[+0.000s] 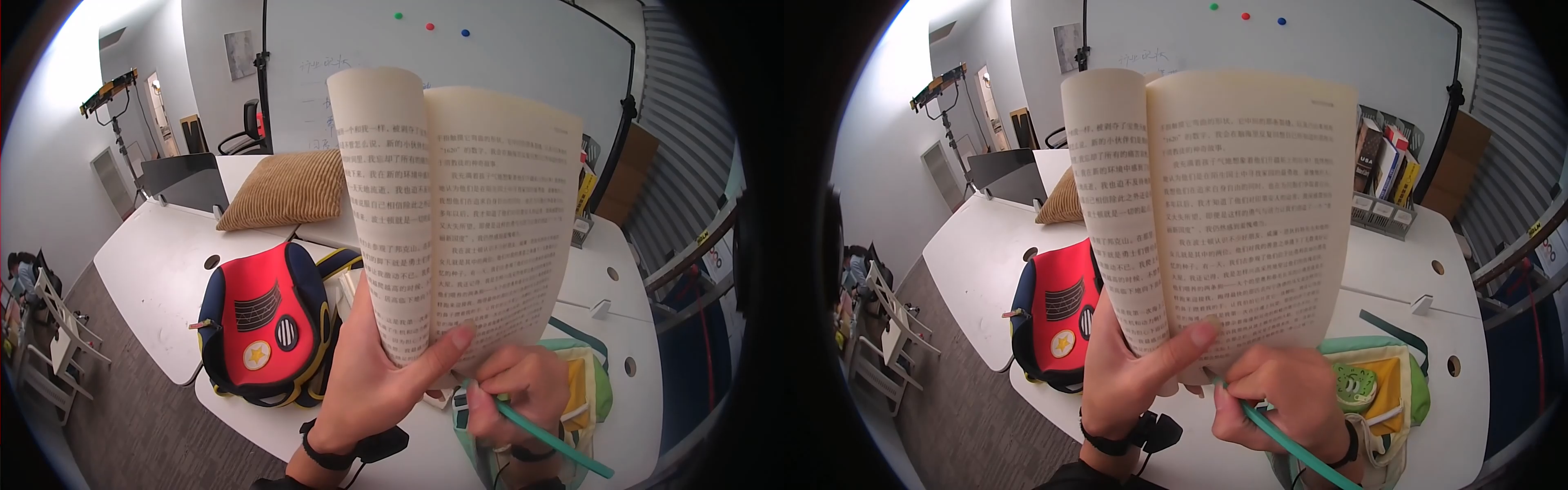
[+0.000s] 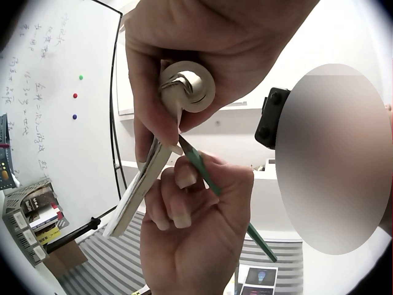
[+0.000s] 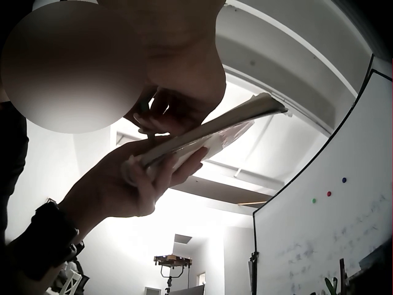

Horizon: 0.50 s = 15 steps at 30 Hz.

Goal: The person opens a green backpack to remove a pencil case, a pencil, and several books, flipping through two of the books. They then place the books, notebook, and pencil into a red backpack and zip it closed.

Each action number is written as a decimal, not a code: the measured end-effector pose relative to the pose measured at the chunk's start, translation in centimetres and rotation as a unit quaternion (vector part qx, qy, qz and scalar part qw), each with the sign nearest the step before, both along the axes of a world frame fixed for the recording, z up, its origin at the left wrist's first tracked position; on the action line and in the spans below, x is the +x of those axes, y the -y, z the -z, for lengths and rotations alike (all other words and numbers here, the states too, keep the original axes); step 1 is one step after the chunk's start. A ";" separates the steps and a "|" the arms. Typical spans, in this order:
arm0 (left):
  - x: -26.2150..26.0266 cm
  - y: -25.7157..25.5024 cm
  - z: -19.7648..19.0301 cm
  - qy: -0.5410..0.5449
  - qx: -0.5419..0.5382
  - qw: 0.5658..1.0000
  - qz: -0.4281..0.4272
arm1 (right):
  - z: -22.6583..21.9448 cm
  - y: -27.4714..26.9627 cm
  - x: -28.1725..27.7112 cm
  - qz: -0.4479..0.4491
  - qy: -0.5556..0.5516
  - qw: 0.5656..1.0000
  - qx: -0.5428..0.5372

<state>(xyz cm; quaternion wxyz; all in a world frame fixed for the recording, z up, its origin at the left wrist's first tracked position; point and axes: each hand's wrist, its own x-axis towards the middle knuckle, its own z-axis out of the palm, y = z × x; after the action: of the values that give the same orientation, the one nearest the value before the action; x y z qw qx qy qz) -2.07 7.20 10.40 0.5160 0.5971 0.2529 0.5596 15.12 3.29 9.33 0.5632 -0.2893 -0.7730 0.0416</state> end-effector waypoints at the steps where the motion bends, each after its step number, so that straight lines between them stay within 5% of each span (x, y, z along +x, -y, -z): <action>1: 0.0 0.0 0.0 0.000 -0.002 1.000 -0.002 | 0.0 0.0 0.0 0.006 -0.006 1.000 -0.002; 15: -0.1 0.0 0.0 -0.009 -0.006 1.000 0.002 | -0.2 0.3 0.5 -0.013 -0.017 0.999 -0.045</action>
<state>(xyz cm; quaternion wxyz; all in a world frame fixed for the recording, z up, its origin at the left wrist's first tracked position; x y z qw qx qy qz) -2.16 7.21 10.43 0.5181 0.5997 0.2599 0.5517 15.64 3.04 9.53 0.5621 -0.3039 -0.7641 0.0888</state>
